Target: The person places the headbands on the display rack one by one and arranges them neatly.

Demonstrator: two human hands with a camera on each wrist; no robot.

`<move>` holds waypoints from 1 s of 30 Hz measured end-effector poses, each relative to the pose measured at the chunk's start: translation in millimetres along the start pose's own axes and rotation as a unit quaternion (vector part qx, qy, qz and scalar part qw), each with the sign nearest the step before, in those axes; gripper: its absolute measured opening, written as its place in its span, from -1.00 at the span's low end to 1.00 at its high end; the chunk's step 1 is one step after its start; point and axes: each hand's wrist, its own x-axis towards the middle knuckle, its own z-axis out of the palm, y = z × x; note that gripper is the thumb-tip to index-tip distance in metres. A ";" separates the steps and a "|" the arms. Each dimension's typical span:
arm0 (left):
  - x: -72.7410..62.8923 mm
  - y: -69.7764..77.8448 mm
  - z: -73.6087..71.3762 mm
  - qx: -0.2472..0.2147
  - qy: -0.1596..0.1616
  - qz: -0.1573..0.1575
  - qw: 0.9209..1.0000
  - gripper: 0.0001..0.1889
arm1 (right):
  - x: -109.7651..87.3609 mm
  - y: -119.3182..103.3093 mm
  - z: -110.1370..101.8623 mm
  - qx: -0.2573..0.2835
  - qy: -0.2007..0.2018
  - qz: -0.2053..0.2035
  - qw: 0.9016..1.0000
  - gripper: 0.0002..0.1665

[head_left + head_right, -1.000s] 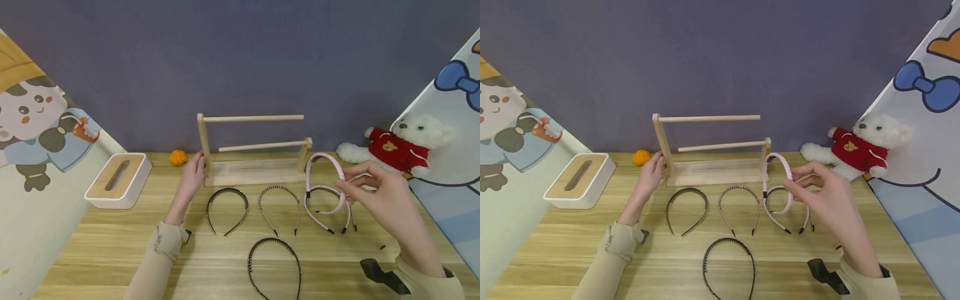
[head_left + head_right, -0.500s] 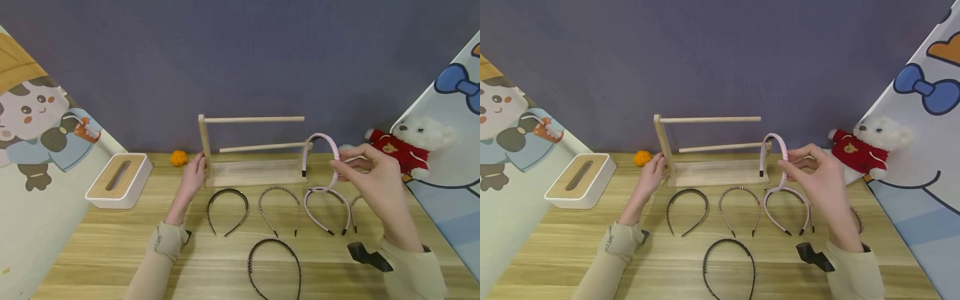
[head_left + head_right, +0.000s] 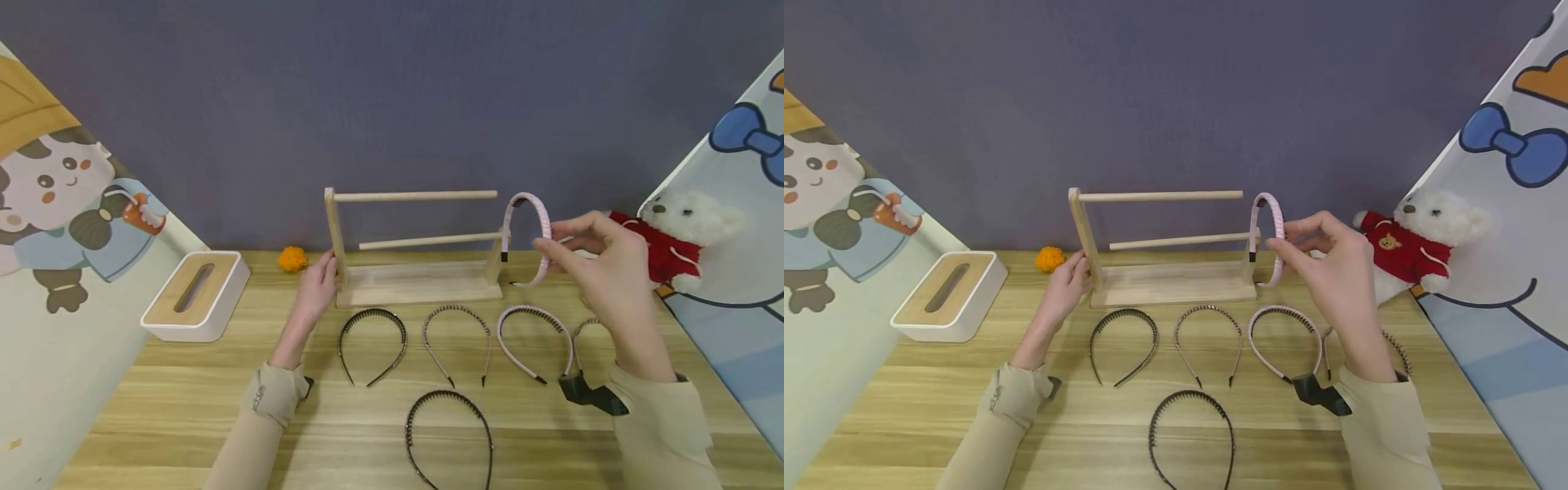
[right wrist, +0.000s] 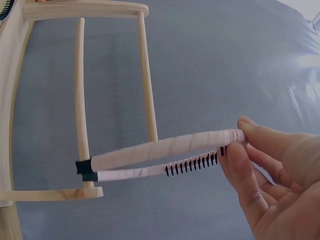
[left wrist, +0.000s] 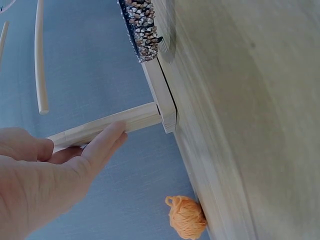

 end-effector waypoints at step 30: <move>-0.8 -2.9 -0.5 -0.029 -0.009 -0.021 0.999 -0.50 | 29.3 -9.7 22.6 0.029 -0.004 -0.046 0.999 -0.74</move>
